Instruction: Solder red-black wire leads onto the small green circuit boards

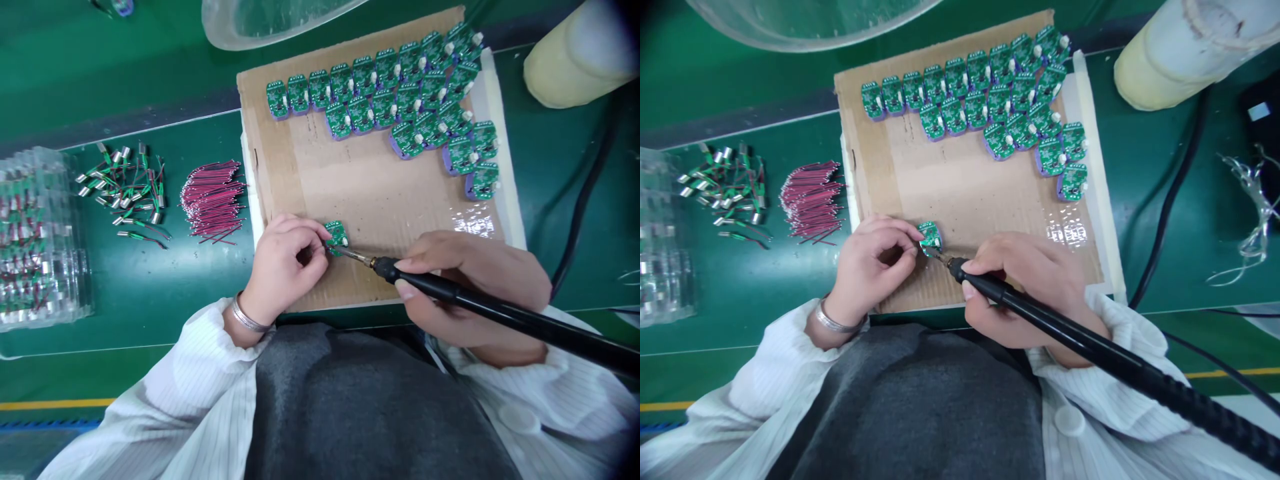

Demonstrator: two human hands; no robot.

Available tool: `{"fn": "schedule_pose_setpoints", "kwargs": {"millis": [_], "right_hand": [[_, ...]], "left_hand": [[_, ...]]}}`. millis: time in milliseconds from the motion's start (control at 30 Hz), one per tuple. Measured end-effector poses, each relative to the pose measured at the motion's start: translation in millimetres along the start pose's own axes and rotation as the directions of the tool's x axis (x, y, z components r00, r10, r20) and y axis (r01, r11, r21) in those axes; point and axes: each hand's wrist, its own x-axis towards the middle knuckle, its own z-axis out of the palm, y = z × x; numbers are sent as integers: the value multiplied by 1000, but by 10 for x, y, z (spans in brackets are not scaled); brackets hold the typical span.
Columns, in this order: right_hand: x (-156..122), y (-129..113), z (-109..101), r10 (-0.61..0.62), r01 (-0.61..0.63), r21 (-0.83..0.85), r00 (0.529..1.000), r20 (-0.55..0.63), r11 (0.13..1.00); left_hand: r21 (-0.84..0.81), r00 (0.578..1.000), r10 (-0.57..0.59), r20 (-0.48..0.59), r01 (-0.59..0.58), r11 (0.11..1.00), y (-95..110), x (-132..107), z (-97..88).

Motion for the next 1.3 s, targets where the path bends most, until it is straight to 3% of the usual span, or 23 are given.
{"fn": "schedule_pose_setpoints", "kwargs": {"millis": [300, 600, 800, 967, 1133, 1300], "right_hand": [[29, 46, 4, -113, 113, 24, 994, 2, 993], [6, -7, 3, -54, 54, 19, 998, -10, 998], [24, -45, -139, 42, -48, 42, 990, 134, 998], [34, -135, -127, 90, -89, -21, 995, 51, 996], [60, -126, -89, 0, 2, -59, 999, 40, 998], [95, -124, -89, 9, -5, -74, 998, 63, 997]], "left_hand": [[-19, 1000, 2, -12, -2, 1000, -3, -8, 5], [-12, 1000, -5, -12, 5, 1000, -3, -6, 10], [-4, 1000, -4, -8, 4, 1000, -4, -6, 10], [-8, 1000, -1, -11, 0, 1000, -7, -3, 11], [-2, 1000, 3, -8, -3, 1000, -7, -1, 14], [-3, 1000, 1, -8, -1, 1000, -7, -1, 12]]}}
